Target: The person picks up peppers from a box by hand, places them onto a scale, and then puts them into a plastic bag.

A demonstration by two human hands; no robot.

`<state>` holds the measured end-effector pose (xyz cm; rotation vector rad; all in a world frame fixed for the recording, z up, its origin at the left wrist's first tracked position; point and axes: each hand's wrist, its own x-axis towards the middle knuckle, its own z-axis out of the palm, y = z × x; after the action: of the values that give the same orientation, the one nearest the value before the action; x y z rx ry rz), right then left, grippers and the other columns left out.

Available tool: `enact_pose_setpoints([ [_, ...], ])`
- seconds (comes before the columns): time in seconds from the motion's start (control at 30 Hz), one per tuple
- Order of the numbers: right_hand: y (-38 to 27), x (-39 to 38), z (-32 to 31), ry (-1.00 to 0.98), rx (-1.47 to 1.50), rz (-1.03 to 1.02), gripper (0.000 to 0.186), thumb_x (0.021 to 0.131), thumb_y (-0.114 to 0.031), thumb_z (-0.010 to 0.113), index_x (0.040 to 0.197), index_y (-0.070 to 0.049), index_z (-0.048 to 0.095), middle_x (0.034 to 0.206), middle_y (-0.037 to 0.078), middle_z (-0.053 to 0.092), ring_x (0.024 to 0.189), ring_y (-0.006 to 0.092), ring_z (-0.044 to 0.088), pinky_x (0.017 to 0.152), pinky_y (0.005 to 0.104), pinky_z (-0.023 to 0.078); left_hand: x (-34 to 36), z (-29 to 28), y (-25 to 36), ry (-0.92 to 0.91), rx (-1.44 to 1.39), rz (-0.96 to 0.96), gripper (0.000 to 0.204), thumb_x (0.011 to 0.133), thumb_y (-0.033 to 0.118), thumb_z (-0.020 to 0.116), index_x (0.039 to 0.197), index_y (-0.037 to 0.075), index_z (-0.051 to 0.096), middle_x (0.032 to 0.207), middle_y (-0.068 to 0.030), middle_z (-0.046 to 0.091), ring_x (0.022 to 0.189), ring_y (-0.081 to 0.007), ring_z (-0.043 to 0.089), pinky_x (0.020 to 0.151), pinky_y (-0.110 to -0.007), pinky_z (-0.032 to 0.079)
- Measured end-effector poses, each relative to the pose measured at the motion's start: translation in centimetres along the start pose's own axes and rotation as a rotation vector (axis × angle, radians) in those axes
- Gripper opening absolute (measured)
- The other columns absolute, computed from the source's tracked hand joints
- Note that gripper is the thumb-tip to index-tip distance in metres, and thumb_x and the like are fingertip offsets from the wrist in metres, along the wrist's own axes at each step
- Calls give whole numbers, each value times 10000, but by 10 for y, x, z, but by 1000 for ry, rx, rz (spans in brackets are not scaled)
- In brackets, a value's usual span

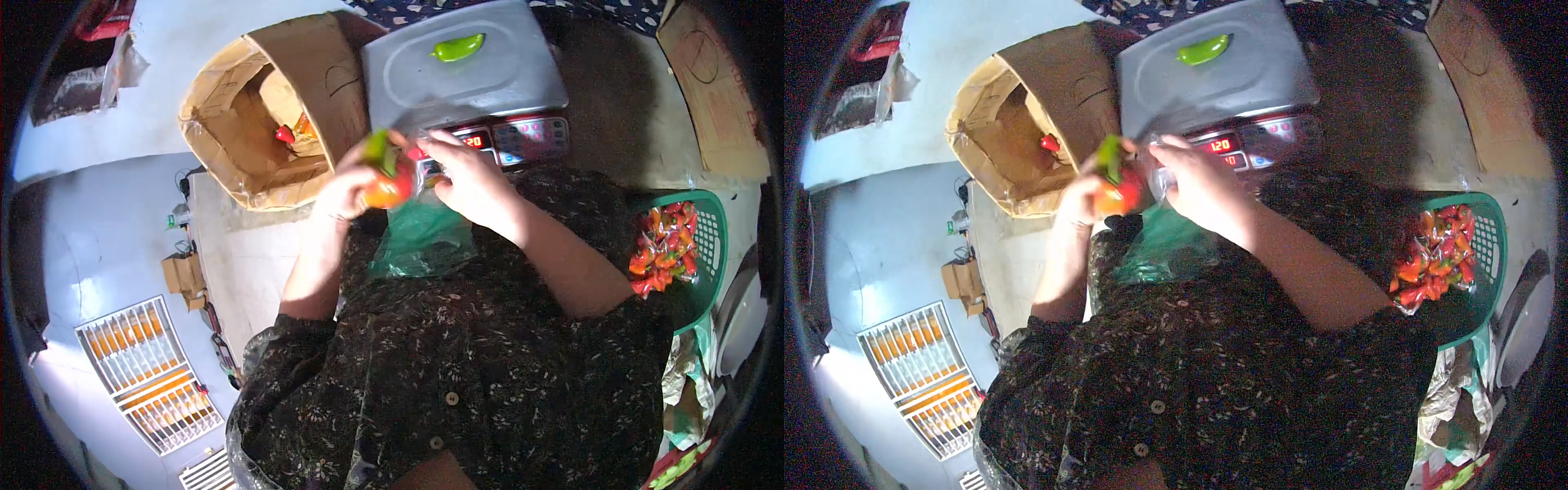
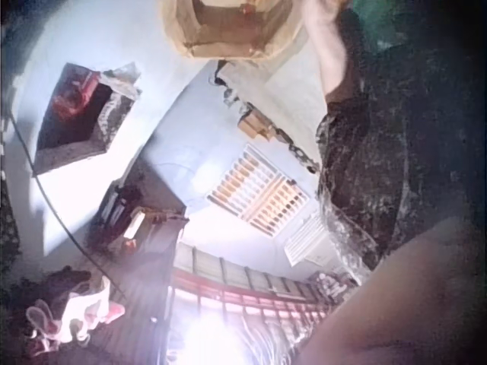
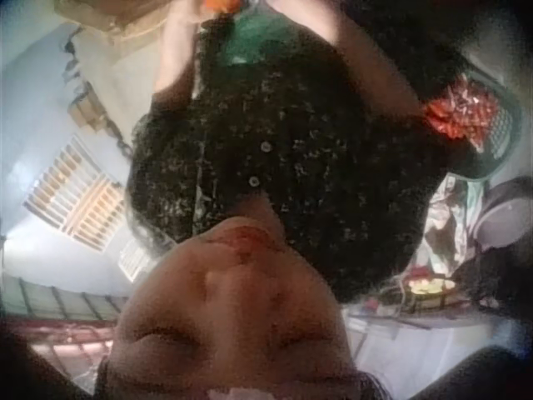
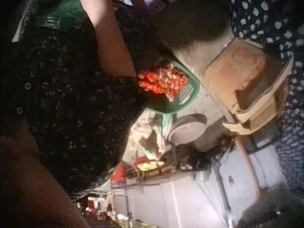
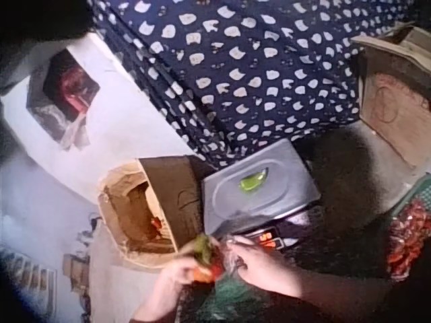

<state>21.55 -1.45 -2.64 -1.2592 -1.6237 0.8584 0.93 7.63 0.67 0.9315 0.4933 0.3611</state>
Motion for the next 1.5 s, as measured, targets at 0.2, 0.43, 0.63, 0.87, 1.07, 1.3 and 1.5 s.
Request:
enact_pose_setpoints([
  [0.2,-17,-4,2,-136,-58,-48,659,708,79,537,1337,-31,373,1401,153,342,1191,302,469,956,338,439,-13,25,-36,376,-175,-295,489,822,276,568,1210,2,448,1006,-129,598,761,-198,639,610,-308,551],
  [0.43,-9,-4,10,35,27,-44,690,686,81,562,1341,-2,361,1407,147,336,1225,289,442,989,324,413,-1,19,-54,266,-506,-202,369,891,262,540,1186,45,486,1021,-98,621,863,-196,633,684,-316,554],
  [0.63,-11,-8,26,17,-89,-100,570,733,-3,536,1289,28,411,1379,134,390,948,322,602,810,376,501,19,38,-67,561,-407,-15,321,914,218,516,1195,62,501,1137,-86,563,1041,-206,548,870,-357,470],
  [0.87,-15,-9,14,51,-102,-127,546,727,1,512,1267,28,437,1384,104,393,793,320,628,711,391,515,29,73,-31,511,1112,-205,371,879,223,478,1154,-24,515,1132,-196,572,1028,-301,563,860,-349,451],
  [1.07,-14,-2,3,144,62,-63,546,711,75,493,1247,-30,482,1321,108,454,1037,322,566,858,376,495,18,70,35,235,1319,-312,417,877,345,555,1091,-10,597,951,-170,658,867,-239,636,788,-331,480],
  [1.3,5,6,-1,-134,-131,144,379,752,22,508,1110,-59,600,1220,157,521,988,327,587,827,390,485,113,52,61,252,1187,248,258,892,209,551,1059,21,609,986,-53,627,994,-147,567,848,-283,443],
  [1.5,23,21,1,-109,-197,153,278,778,-23,515,1016,-58,655,1080,183,605,944,325,606,847,369,476,194,-29,9,332,1966,480,469,800,265,650,1214,104,502,1120,-133,578,1041,-337,553,910,-357,432],
])
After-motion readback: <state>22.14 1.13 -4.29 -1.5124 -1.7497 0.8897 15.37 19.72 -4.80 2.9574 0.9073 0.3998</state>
